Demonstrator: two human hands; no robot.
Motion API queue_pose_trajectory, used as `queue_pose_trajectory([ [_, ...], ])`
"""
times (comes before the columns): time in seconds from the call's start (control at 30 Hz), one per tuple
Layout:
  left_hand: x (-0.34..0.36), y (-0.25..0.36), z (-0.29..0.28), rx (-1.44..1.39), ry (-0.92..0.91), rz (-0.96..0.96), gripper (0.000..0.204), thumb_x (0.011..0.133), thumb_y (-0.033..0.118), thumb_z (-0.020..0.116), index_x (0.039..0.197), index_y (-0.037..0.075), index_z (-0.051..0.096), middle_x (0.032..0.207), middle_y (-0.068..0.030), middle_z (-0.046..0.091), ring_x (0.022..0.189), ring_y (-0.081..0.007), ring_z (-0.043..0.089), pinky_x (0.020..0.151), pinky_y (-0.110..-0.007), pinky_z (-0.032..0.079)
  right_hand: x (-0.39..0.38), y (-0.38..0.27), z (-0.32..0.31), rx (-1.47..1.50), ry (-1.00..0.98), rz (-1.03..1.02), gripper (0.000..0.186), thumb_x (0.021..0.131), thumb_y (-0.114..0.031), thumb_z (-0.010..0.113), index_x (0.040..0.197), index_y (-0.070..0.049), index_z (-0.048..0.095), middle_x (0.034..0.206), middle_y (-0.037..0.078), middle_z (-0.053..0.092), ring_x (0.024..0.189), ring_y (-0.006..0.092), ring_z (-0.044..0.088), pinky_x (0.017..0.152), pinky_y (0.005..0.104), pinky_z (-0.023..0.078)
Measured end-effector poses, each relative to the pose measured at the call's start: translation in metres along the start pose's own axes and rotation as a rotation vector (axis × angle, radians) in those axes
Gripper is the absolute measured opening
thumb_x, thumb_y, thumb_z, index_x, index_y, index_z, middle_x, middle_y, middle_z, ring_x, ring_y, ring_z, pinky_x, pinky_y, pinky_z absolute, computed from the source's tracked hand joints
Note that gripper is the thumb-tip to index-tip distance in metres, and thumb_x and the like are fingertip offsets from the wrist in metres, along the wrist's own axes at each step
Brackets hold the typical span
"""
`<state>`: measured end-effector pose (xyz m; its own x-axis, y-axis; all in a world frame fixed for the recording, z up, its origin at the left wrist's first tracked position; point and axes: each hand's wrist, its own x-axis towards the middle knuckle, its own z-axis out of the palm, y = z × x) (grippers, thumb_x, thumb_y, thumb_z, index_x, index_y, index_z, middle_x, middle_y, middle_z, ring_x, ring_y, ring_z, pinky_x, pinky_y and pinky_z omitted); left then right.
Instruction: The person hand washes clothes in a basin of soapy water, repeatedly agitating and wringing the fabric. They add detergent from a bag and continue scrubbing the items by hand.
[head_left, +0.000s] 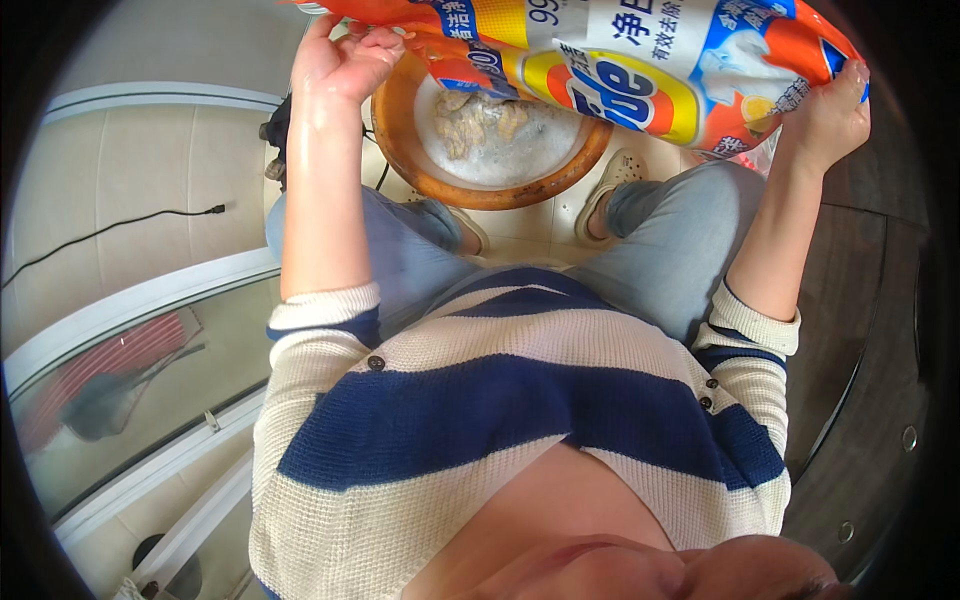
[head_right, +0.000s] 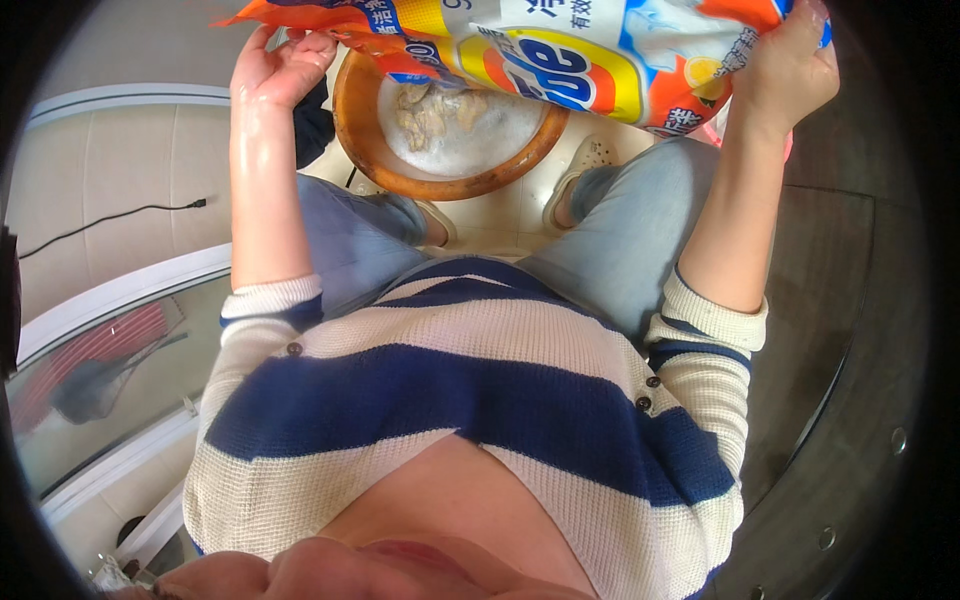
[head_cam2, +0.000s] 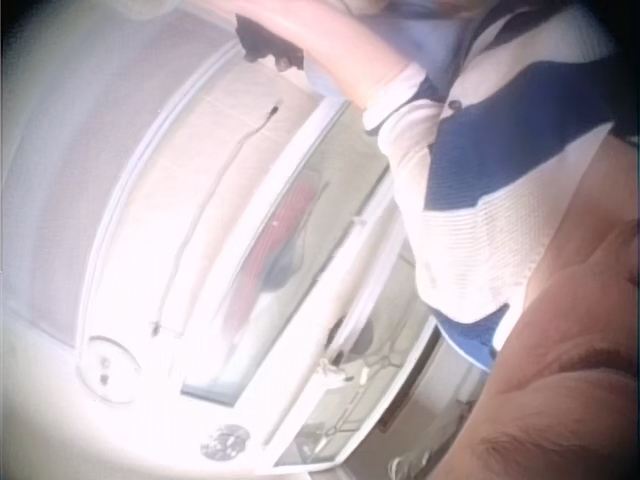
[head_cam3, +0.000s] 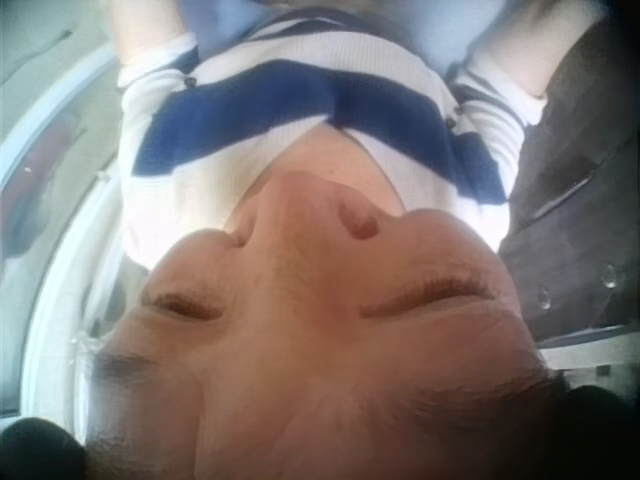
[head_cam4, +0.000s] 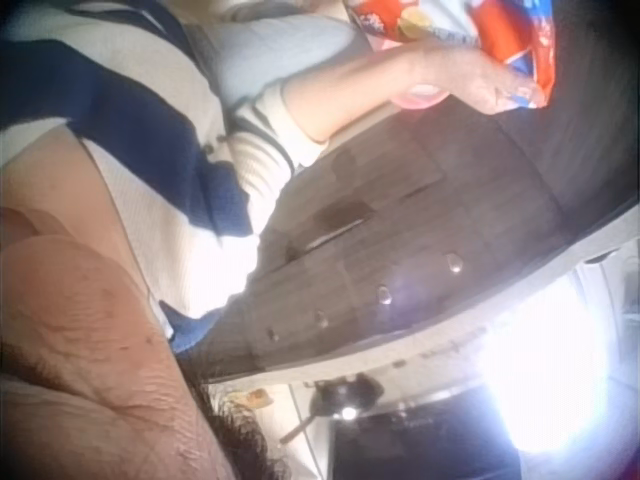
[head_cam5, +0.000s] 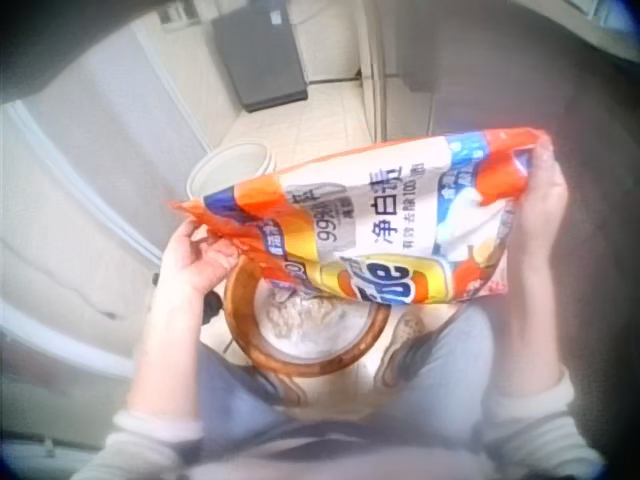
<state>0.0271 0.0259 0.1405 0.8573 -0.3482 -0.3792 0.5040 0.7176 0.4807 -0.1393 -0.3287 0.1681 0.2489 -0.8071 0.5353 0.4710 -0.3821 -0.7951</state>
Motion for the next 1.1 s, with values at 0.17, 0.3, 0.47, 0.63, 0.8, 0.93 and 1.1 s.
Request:
queue_pose_trajectory([
  [0.17, 0.004, 0.003, -0.011, -0.04, -0.053, 0.01, 0.03, 0.095, 0.027, 0.045, 0.104, -0.001, 0.053, 0.101, -0.0163, 0.062, 0.092, -0.0289, 0.06, 0.083, -0.042, 0.05, -0.004, -0.001, 0.004, 0.0, -0.012, -0.004, 0.035, 0.096, -0.029, 0.052, 0.079, 0.001, 0.057, 0.071, 0.002, 0.058, 0.063, 0.0094, 0.052, 0.058, 0.0254, 0.043],
  [0.3, 0.015, 0.029, -0.05, -0.094, -0.096, -0.076, 0.031, 0.09, 0.03, 0.053, 0.098, 0.0, 0.047, 0.089, -0.0103, 0.052, 0.081, -0.0235, 0.049, 0.071, -0.033, 0.041, -0.006, -0.003, 0.005, -0.012, -0.013, -0.008, 0.036, 0.095, -0.031, 0.052, 0.076, -0.001, 0.056, 0.068, 0.0, 0.055, 0.06, 0.0078, 0.049, 0.056, 0.0242, 0.04],
  [0.47, -0.01, 0.009, -0.037, -0.141, 0.09, -0.094, 0.017, 0.092, 0.024, 0.045, 0.089, 0.007, 0.045, 0.093, -0.0061, 0.053, 0.074, -0.0178, 0.043, 0.06, -0.029, 0.036, -0.012, -0.006, 0.009, -0.027, -0.02, -0.003, 0.038, 0.095, -0.033, 0.053, 0.072, -0.002, 0.054, 0.063, -0.003, 0.052, 0.057, 0.0059, 0.045, 0.054, 0.0227, 0.037],
  [0.63, -0.01, 0.003, -0.046, -0.118, 0.243, -0.031, 0.019, 0.093, 0.022, 0.046, 0.088, 0.004, 0.047, 0.087, -0.0082, 0.054, 0.075, -0.0189, 0.049, 0.062, -0.029, 0.042, -0.013, -0.005, 0.011, -0.027, -0.034, -0.001, 0.039, 0.096, -0.033, 0.053, 0.072, -0.003, 0.054, 0.062, -0.004, 0.051, 0.056, 0.0048, 0.044, 0.053, 0.0219, 0.036],
  [0.8, 0.0, 0.013, -0.074, -0.142, -0.028, -0.094, 0.018, 0.094, 0.019, 0.044, 0.09, 0.003, 0.052, 0.082, -0.0052, 0.056, 0.069, -0.0153, 0.046, 0.057, -0.028, 0.038, -0.011, -0.002, 0.011, -0.043, -0.051, -0.021, 0.037, 0.096, -0.032, 0.052, 0.073, -0.003, 0.056, 0.062, -0.004, 0.051, 0.056, 0.0044, 0.043, 0.053, 0.0216, 0.035],
  [0.93, 0.008, -0.006, -0.053, -0.098, 0.144, -0.065, 0.019, 0.096, 0.018, 0.041, 0.094, 0.004, 0.054, 0.083, -0.0053, 0.058, 0.064, -0.0141, 0.044, 0.054, -0.024, 0.036, -0.013, 0.001, 0.003, -0.08, -0.047, -0.046, 0.037, 0.097, -0.031, 0.052, 0.075, -0.002, 0.057, 0.062, -0.005, 0.051, 0.056, 0.0041, 0.043, 0.053, 0.0213, 0.035],
  [1.1, 0.01, 0.002, -0.078, -0.188, 0.042, -0.146, 0.02, 0.096, 0.023, 0.042, 0.093, 0.006, 0.052, 0.082, -0.0037, 0.056, 0.063, -0.0134, 0.043, 0.054, -0.024, 0.034, -0.014, 0.003, 0.007, -0.083, -0.073, -0.059, 0.036, 0.097, -0.03, 0.051, 0.076, -0.002, 0.058, 0.063, -0.005, 0.051, 0.056, 0.0037, 0.042, 0.053, 0.021, 0.035],
])
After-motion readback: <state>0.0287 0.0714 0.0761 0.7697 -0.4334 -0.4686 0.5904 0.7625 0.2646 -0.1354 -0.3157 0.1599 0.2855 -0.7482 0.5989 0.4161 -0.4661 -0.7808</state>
